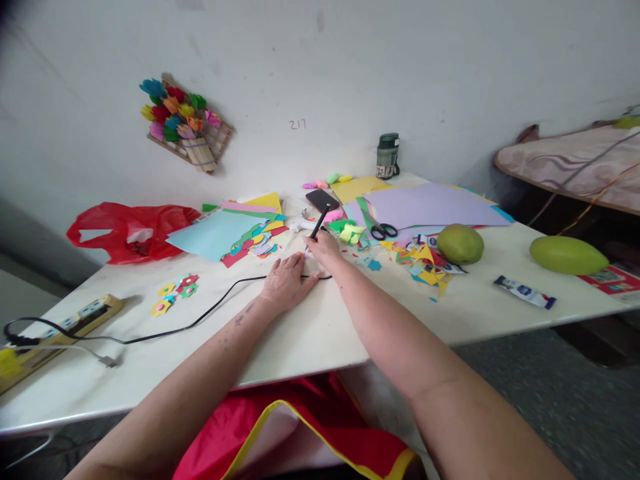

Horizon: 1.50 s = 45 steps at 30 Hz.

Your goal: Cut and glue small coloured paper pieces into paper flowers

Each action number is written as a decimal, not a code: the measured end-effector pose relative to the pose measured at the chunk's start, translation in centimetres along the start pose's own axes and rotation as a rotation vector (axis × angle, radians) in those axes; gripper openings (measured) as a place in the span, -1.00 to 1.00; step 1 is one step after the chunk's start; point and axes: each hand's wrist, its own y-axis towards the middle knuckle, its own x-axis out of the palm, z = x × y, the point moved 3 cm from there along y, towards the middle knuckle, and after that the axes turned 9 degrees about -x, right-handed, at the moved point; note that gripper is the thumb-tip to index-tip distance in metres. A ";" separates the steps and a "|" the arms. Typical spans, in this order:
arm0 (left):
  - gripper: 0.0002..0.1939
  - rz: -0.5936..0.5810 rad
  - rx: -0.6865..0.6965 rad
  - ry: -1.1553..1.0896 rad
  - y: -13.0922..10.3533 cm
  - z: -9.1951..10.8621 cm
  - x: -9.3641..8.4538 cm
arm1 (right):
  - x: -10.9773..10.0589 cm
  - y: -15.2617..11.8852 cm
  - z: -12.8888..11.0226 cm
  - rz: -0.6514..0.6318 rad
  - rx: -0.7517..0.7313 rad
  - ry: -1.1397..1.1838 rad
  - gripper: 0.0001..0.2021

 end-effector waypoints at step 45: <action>-0.34 0.030 -0.187 -0.161 1.6 -2.2 0.0 | 0.4 -0.1 0.3 -0.112 -0.142 0.032 -0.75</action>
